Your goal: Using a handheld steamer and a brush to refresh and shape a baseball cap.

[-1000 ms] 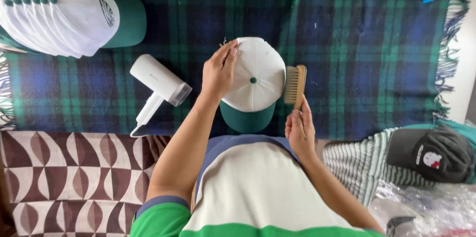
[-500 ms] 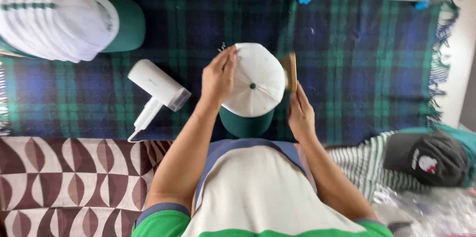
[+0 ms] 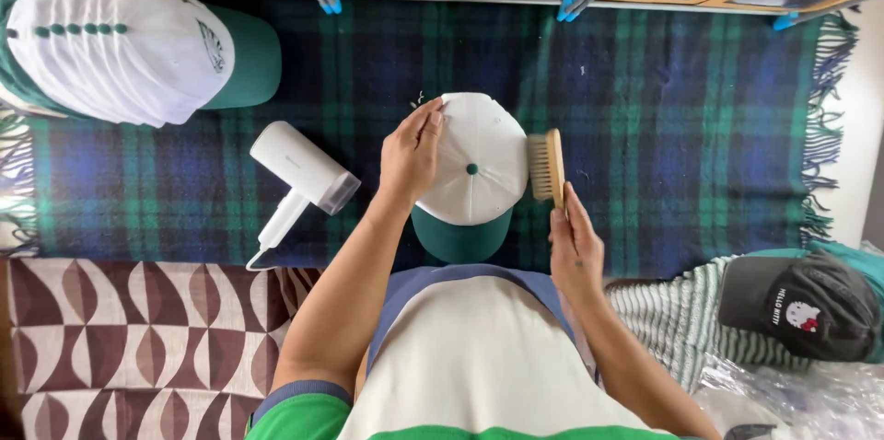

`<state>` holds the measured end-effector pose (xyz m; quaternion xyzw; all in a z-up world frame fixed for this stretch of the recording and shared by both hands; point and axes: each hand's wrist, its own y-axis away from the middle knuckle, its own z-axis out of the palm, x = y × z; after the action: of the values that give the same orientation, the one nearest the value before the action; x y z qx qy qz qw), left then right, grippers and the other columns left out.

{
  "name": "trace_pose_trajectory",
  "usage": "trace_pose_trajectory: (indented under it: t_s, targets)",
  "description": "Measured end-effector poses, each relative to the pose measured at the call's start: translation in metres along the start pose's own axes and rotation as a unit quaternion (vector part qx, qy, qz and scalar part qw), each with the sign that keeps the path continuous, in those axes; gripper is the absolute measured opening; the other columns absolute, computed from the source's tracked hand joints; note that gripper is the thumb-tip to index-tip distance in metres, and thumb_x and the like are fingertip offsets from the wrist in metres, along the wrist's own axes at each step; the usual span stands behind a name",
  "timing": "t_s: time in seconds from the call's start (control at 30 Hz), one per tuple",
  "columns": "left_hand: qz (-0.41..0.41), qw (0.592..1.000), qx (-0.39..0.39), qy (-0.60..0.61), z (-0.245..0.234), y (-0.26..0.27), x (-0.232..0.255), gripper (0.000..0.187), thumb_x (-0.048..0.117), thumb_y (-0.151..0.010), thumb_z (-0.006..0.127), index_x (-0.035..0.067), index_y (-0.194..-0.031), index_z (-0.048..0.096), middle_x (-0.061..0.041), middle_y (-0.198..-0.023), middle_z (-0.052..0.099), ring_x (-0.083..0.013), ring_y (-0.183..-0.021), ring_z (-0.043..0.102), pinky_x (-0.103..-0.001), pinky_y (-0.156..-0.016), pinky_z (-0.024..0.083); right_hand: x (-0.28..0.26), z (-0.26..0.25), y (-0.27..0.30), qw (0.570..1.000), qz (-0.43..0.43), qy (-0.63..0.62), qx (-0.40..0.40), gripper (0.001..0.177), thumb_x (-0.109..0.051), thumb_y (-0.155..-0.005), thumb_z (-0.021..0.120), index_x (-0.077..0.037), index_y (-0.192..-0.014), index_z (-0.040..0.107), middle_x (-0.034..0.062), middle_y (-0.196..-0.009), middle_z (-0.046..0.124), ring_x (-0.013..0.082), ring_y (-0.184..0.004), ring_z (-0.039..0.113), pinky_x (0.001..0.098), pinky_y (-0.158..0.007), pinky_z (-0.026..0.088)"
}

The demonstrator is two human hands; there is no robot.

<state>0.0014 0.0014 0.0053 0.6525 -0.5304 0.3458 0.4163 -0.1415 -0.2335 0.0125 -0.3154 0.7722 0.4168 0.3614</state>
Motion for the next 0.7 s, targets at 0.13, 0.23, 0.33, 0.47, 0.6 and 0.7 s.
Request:
trace_pose_trajectory:
  t_s: [0.13, 0.23, 0.33, 0.47, 0.6, 0.7]
  targets:
    - [-0.037, 0.999, -0.028, 0.012, -0.001, 0.004, 0.005, 0.034, 0.040, -0.106, 0.053, 0.026, -0.133, 0.070, -0.005, -0.132, 0.071, -0.0334, -0.126, 0.062, -0.047, -0.110, 0.048, -0.044, 0.004, -0.030, 0.886, -0.440, 0.138, -0.054, 0.036, -0.010, -0.095, 0.072, -0.010, -0.131, 0.074, 0.0130, -0.109, 0.077, 0.0300, -0.083, 0.074, 0.0372, -0.067, 0.058]
    - [-0.049, 0.998, -0.040, 0.013, 0.000, 0.000, 0.002, 0.036, 0.045, -0.106, 0.052, 0.030, -0.133, 0.069, -0.002, -0.133, 0.070, -0.0318, -0.128, 0.061, -0.046, -0.111, 0.047, -0.052, 0.012, -0.084, 0.909, -0.370, 0.162, -0.098, 0.034, -0.028, -0.104, 0.064, -0.011, -0.132, 0.071, 0.0114, -0.117, 0.075, 0.0265, -0.076, 0.069, 0.0368, -0.059, 0.056]
    - [-0.062, 0.997, -0.052, 0.008, -0.010, 0.000, -0.004, 0.040, 0.053, -0.105, 0.048, 0.034, -0.134, 0.067, -0.001, -0.135, 0.069, -0.0292, -0.131, 0.060, -0.044, -0.113, 0.046, -0.025, 0.024, -0.107, 0.982, -0.098, 0.050, -0.155, 0.039, -0.038, -0.106, 0.060, -0.012, -0.135, 0.066, 0.0130, -0.090, 0.064, 0.0220, -0.051, 0.056, 0.0309, -0.036, 0.046]
    - [-0.094, 0.991, -0.086, -0.041, -0.010, -0.008, -0.013, 0.050, 0.060, -0.105, 0.040, 0.031, -0.135, 0.067, -0.001, -0.139, 0.066, -0.0288, -0.132, 0.059, -0.045, -0.113, 0.044, 0.031, 0.007, -0.104, 0.996, -0.037, 0.018, -0.083, 0.038, -0.018, -0.103, 0.058, -0.003, -0.138, 0.064, 0.0210, -0.126, 0.069, 0.0133, -0.058, 0.059, 0.0305, -0.047, 0.049]
    - [0.216, 0.946, 0.167, -0.175, -0.007, 0.028, 0.012, 0.027, 0.023, -0.107, 0.058, 0.009, -0.127, 0.070, -0.011, -0.123, 0.071, -0.0326, -0.124, 0.061, -0.044, -0.105, 0.047, -0.018, 0.006, -0.037, 0.994, -0.107, 0.000, 0.027, 0.038, -0.026, -0.110, 0.057, -0.001, -0.138, 0.057, 0.0096, -0.080, 0.064, 0.0149, -0.056, 0.059, 0.0275, -0.044, 0.045]
    - [0.177, 0.981, 0.024, 0.072, 0.006, 0.083, 0.057, 0.009, 0.021, -0.098, 0.069, 0.018, -0.106, 0.072, -0.006, -0.112, 0.077, -0.0294, -0.107, 0.072, -0.038, -0.092, 0.056, -0.012, 0.020, -0.016, 0.947, -0.319, -0.003, 0.048, 0.026, -0.006, -0.104, 0.065, 0.002, -0.128, 0.060, 0.0087, -0.069, 0.060, 0.0189, -0.055, 0.060, 0.0300, -0.049, 0.048]
